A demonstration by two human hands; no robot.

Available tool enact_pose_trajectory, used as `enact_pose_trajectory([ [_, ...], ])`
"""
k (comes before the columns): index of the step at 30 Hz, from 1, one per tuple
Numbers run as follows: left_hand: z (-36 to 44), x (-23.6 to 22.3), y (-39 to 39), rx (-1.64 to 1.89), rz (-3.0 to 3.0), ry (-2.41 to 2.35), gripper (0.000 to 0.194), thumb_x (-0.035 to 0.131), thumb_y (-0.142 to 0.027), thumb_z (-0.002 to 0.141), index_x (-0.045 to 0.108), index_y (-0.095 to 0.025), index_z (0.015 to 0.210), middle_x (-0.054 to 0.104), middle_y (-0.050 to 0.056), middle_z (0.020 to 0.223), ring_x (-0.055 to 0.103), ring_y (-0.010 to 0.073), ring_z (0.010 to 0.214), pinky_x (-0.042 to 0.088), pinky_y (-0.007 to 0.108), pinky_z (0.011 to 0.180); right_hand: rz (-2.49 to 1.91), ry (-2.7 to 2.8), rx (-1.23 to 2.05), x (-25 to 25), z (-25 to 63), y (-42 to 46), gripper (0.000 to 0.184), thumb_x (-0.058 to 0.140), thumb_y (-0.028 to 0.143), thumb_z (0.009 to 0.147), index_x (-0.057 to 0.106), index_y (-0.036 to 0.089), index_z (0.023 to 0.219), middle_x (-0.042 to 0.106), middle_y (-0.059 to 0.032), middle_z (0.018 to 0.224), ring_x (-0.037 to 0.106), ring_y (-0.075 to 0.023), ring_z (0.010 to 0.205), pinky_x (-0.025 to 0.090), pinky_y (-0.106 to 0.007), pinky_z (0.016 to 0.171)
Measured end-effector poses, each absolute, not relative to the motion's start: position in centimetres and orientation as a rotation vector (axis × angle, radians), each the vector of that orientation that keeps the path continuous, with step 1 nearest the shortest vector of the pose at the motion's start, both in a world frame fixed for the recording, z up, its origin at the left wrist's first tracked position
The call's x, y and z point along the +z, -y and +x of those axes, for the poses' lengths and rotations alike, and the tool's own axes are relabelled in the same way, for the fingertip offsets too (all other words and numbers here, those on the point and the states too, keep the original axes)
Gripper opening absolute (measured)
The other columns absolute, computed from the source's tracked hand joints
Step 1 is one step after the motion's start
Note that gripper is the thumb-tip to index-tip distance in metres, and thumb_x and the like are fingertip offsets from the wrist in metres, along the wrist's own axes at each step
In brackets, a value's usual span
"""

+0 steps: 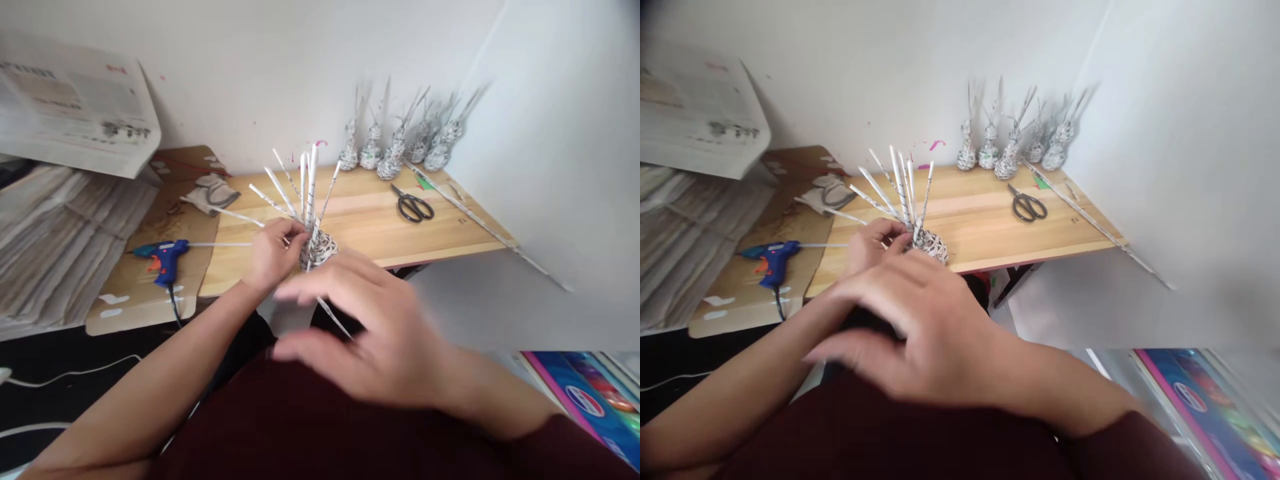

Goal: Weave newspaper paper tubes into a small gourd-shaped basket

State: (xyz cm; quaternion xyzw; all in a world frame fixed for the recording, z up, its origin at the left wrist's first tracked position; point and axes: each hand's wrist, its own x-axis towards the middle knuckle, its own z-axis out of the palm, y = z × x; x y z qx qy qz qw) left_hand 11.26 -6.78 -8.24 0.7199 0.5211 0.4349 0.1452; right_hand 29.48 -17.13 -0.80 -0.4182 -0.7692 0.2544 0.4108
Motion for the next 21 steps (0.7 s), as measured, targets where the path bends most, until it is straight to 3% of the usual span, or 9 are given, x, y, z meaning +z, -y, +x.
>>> enact_pose_trajectory([
  [5, 11.0, -8.7, 7.0, 1.276, 2.175, -1.455, 0.007, 0.063, -0.02, 0.087, 0.068, -0.018, 0.082, 0.068, 0.003, 0.082, 0.062, 0.0166, 0.077, 0.051, 0.03, 0.073, -1.223, 1.848, 0.387, -7.7, 28.4, 11.1, 0.056, 0.076, 0.03, 0.077, 0.055, 0.017, 0.128, 0.063, -0.0165, 0.123, 0.058, -0.0335, 0.115, 0.048, -0.052, 0.1],
  [10, 10.4, -9.3, 7.7, 1.365, 2.042, -1.373, 0.009, 0.067, -0.026, 0.087, 0.072, -0.019, 0.086, 0.07, 0.003, 0.087, 0.064, 0.0145, 0.078, 0.053, 0.025, 0.069, -1.215, 1.881, 0.43, -10.3, 27.9, 9.6, 0.045, 0.063, 0.02, 0.08, 0.059, 0.017, 0.125, 0.066, -0.0146, 0.122, 0.058, -0.0312, 0.115, 0.046, -0.049, 0.104],
  [15, 10.0, -9.3, 8.1, 1.421, 1.987, -1.404, 0.012, 0.069, -0.028, 0.086, 0.075, -0.019, 0.086, 0.072, 0.004, 0.086, 0.065, 0.014, 0.075, 0.056, 0.024, 0.069, -1.164, 1.842, 0.488, -10.0, 27.8, 9.6, 0.049, 0.059, 0.013, 0.077, 0.062, 0.019, 0.126, 0.067, -0.0122, 0.126, 0.06, -0.0281, 0.118, 0.047, -0.045, 0.106],
  [18, 9.8, -9.3, 8.0, 1.403, 2.014, -1.415, 0.012, 0.068, -0.027, 0.086, 0.075, -0.018, 0.086, 0.072, 0.005, 0.086, 0.066, 0.0143, 0.075, 0.056, 0.025, 0.07, -1.173, 1.824, 0.521, -9.5, 27.4, 9.6, 0.047, 0.061, 0.015, 0.077, 0.063, 0.019, 0.124, 0.068, -0.0119, 0.126, 0.061, -0.0279, 0.118, 0.047, -0.045, 0.106],
  [21, 9.7, -9.3, 7.7, 1.382, 2.026, -1.381, 0.011, 0.067, -0.026, 0.086, 0.073, -0.018, 0.084, 0.071, 0.005, 0.086, 0.065, 0.0145, 0.076, 0.055, 0.024, 0.069, -1.226, 1.778, 0.54, -9.0, 26.7, 9.6, 0.038, 0.07, 0.031, 0.08, 0.066, 0.019, 0.115, 0.071, -0.0114, 0.117, 0.064, -0.0289, 0.111, 0.049, -0.046, 0.101],
])
